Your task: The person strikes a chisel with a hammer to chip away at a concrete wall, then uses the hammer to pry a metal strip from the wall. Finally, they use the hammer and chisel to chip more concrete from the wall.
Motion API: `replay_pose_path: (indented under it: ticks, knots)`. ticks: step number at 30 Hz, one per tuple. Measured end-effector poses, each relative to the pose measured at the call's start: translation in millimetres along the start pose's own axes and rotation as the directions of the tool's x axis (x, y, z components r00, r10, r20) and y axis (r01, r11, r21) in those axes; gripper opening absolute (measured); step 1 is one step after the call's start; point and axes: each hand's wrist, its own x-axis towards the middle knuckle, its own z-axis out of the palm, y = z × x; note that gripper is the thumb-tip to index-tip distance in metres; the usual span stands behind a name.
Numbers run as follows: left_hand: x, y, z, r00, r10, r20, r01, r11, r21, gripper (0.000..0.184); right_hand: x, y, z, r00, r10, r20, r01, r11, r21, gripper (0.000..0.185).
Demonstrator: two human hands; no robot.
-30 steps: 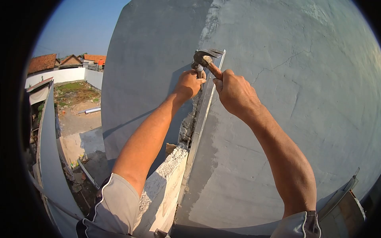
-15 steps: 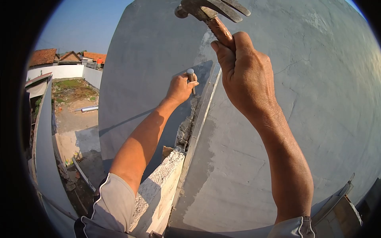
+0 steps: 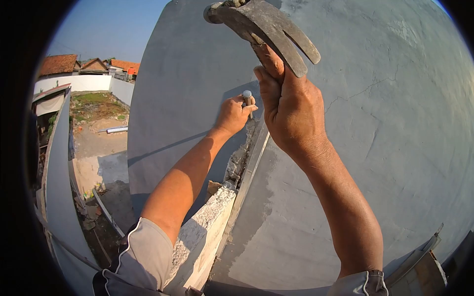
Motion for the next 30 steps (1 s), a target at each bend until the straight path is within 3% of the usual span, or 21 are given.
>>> replay_pose_path:
  ticks: [1, 2, 3, 4, 5, 7, 9, 10, 15, 17, 19, 20, 21, 22, 25, 26, 28, 30]
  knots:
    - [-0.1, -1.1, -0.7, 1.000, 0.011, 0.000, -0.011, 1.000, -0.006, 0.020, -5.4, 7.5, 5.5, 0.991, -0.099, -0.095, 0.102, 0.995, 0.025, 0.028]
    - [-1.1, -2.0, -1.8, 0.999, 0.039, -0.022, -0.039, 0.999, -0.001, 0.018, -8.2, 8.6, 4.7, 0.964, 0.123, 0.235, -0.080, 0.979, -0.185, 0.030]
    - [-3.3, -1.0, -2.3, 1.000, -0.009, -0.020, 0.009, 1.000, 0.020, 0.018, -10.8, 9.5, 2.2, 0.791, 0.385, 0.475, -0.172, 0.886, -0.431, 0.031]
    - [-4.2, 1.5, -2.0, 0.999, -0.050, -0.018, 0.050, 0.998, 0.040, 0.017, -14.4, 18.4, 9.7, 0.702, 0.456, 0.547, -0.229, 0.872, -0.433, 0.035]
    - [-1.0, 4.6, -0.7, 0.997, -0.081, -0.015, 0.082, 0.995, 0.054, 0.017, -15.0, 20.1, 3.8, 0.716, 0.453, 0.531, -0.248, 0.876, -0.413, 0.036]
    - [3.9, 2.5, -4.4, 0.999, 0.013, -0.035, -0.012, 1.000, 0.020, 0.014, -7.1, 6.6, -9.6, 0.740, 0.423, 0.523, -0.253, 0.895, -0.367, 0.037]
    - [3.8, 0.0, -6.0, 0.999, 0.009, -0.037, -0.013, 0.994, -0.108, 0.014, -3.4, -0.5, -17.0, 0.822, 0.389, 0.417, -0.267, 0.909, -0.322, 0.036]
    - [4.1, 3.8, -7.5, 0.994, 0.075, -0.080, -0.083, 0.991, -0.105, 0.014, 0.9, -3.3, -23.4, 0.854, 0.361, 0.374, -0.258, 0.919, -0.298, 0.036]
    - [14.1, 0.2, -4.8, 0.993, 0.061, -0.097, -0.065, 0.997, -0.041, 0.016, 20.7, -17.9, -36.3, 0.990, 0.094, 0.101, -0.077, 0.984, -0.163, 0.030]
    - [18.2, -0.5, -5.0, 0.997, 0.036, -0.071, -0.037, 0.999, -0.016, 0.017, 26.3, -15.7, -28.8, 0.982, -0.131, -0.134, 0.124, 0.990, -0.059, 0.025]
    - [19.7, 6.3, -6.9, 0.999, -0.014, -0.032, 0.014, 1.000, -0.005, 0.019, 20.8, -2.6, -9.4, 0.887, -0.303, -0.348, 0.319, 0.948, -0.012, 0.022]
    - [19.1, 8.5, -6.2, 0.999, -0.033, -0.039, 0.034, 0.999, 0.022, 0.019, 7.3, 12.7, 3.4, 0.960, -0.223, -0.171, 0.222, 0.975, -0.026, 0.021]
    - [19.2, 10.7, -5.2, 0.998, -0.050, -0.048, 0.052, 0.997, 0.049, 0.019, 4.9, 4.8, 0.0, 0.905, 0.282, 0.318, -0.160, 0.919, -0.361, 0.024]
    - [19.5, 13.1, -5.0, 0.996, -0.063, -0.057, 0.067, 0.995, 0.074, 0.018, 3.2, 18.2, 12.2, 0.736, 0.435, 0.518, -0.226, 0.880, -0.418, 0.034]
    - [21.8, 12.6, -5.2, 0.998, -0.013, -0.060, 0.018, 0.996, 0.089, 0.019, 15.3, -0.5, -1.1, 0.778, 0.421, 0.467, -0.286, 0.898, -0.334, 0.033]
    - [22.4, 7.8, -2.7, 0.998, 0.032, -0.060, -0.028, 0.997, 0.072, 0.019, 16.9, -7.8, -6.1, 0.833, 0.377, 0.404, -0.286, 0.920, -0.270, 0.032]
    - [22.7, 10.6, -3.5, 1.000, -0.026, -0.012, 0.027, 0.999, 0.047, 0.020, 14.4, -4.0, -4.2, 0.994, 0.092, 0.067, -0.087, 0.994, -0.063, 0.031]
    - [22.0, 11.2, -4.1, 0.996, -0.085, -0.003, 0.085, 0.996, 0.028, 0.018, 5.2, 8.2, 3.9, 0.980, -0.080, -0.183, 0.093, 0.994, 0.063, 0.031]
